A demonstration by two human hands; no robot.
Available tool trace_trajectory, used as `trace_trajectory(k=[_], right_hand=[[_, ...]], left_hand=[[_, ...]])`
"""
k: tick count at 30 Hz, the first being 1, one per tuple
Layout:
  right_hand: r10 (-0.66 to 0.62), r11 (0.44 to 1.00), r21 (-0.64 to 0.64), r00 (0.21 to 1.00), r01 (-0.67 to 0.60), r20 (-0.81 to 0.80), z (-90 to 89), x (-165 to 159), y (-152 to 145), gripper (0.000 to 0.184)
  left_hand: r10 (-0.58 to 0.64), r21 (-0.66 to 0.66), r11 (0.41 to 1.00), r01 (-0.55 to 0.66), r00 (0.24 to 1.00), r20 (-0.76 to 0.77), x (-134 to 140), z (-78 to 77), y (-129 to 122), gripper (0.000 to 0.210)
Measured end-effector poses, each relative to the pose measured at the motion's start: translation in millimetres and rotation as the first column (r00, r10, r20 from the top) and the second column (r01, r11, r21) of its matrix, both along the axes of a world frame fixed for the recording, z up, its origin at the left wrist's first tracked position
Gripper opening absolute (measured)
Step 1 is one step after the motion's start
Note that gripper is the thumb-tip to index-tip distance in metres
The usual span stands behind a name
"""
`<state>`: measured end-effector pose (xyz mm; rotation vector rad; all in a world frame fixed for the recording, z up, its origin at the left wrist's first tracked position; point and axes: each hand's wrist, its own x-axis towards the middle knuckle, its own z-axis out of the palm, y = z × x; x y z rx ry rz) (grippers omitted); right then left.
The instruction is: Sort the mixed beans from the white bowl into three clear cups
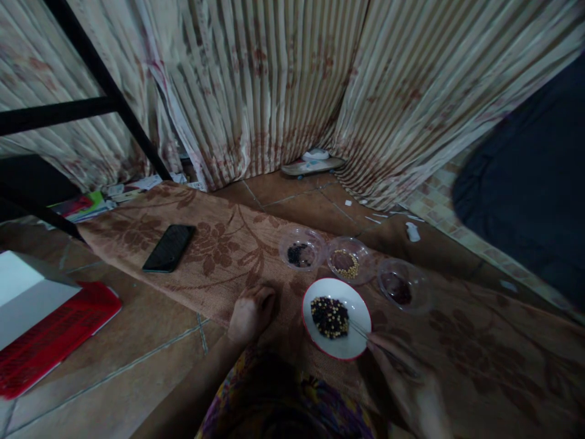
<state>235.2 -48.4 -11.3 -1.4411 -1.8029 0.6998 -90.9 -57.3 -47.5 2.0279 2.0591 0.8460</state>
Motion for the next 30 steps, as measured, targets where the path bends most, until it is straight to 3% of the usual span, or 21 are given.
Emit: trace_trajectory(k=[11,22,30], right_hand=[[-0.075,0.996,-0.048,0.997,0.074,-0.012,-3.5,-5.8,-1.6,0.028],[0.016,1.000,0.026,1.000,-0.016,-0.016,-5.9,-6.1,1.5,0.021],[-0.069,0.998,-0.020,0.995,0.068,-0.079,-7.7,-7.7,-0.7,0.023]], left_hand=[[0.001,0.026,1.000,-0.001,1.000,0.014,-1.4,-6.6,-0.3,0.015],[0.002,0.020,1.000,-0.002,1.000,-0.012,-0.4,-2.6,-0.2,0.018],[0.001,0.015,1.000,-0.001,1.000,0.005,-0.2,-1.6,0.1,0.017]])
